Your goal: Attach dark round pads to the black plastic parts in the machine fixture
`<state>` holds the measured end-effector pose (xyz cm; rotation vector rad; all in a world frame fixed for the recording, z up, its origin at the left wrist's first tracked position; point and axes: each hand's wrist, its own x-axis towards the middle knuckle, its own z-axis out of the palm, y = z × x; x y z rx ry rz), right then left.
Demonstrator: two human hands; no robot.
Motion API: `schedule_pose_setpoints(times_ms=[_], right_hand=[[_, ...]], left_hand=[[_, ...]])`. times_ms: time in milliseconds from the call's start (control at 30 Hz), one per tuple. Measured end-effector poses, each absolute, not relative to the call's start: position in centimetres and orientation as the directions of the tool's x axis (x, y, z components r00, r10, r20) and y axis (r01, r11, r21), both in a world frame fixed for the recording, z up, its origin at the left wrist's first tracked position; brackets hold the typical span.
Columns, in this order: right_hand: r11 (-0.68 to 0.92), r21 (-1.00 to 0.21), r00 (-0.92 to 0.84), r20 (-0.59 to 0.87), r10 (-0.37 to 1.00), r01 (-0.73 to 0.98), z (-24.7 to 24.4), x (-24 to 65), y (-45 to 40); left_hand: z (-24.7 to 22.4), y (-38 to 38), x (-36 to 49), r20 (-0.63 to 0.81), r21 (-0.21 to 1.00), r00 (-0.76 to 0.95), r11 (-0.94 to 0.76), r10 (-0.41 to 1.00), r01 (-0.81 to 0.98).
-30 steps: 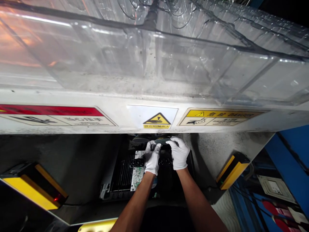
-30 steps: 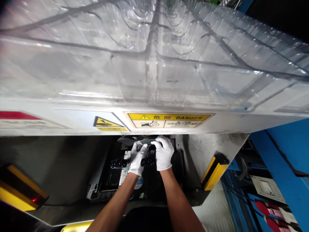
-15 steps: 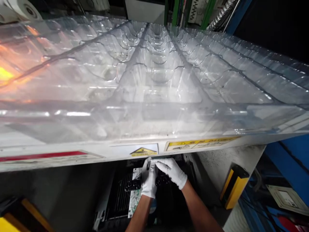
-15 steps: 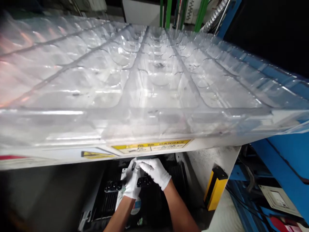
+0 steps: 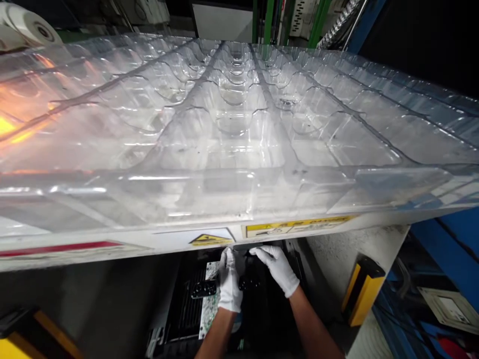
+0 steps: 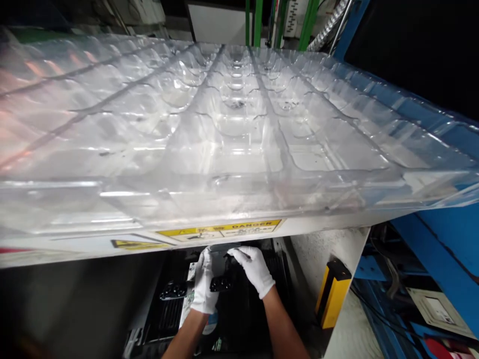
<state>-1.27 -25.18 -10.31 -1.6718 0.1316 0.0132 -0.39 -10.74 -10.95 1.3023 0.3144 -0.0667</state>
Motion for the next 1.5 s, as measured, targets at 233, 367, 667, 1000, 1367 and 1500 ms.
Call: schedule_pose_setpoints(times_ms=[233, 367, 667, 1000, 1367, 1500], right_hand=[[-0.364, -0.928, 0.879, 0.108, -0.465, -0.078, -12.1, -3.2, -24.3], [-0.485, -0.872, 0.872, 0.287, -0.396, 0.066, -11.0, -3.3, -24.3], [-0.636, -0.771, 0.915, 0.265, -0.305, 0.011, -11.8, -1.1, -25.0], [-0.758, -0.605, 0.926, 0.378, -0.004, 0.244, -10.8, -0.4, -26.2], [-0.677, -0.607, 0.898, 0.391, 0.201, 0.416, -8.9, -1.4, -26.0], [-0.686, -0.651, 0.936, 0.328, 0.13, 0.323, -8.9, -1.2, -26.6]], left_hand=[[-12.1, -10.7, -1.0, -0.32, 0.91, 0.943, 0.308, 0.093, 0.278], [-12.3, -10.9, -1.2, -0.296, 0.909, 0.951, 0.332, 0.092, 0.251], [-11.4, -10.9, -1.2, -0.162, 0.939, 0.977, 0.328, 0.141, 0.108], [-12.9, -11.0, 0.0, -0.141, 0.949, 0.974, 0.305, 0.179, 0.081], [-11.7, -10.9, -0.2, -0.157, 0.933, 0.981, 0.342, 0.118, 0.108], [-11.8, -11.0, -0.2, -0.165, 0.932, 0.978, 0.345, 0.13, 0.112]])
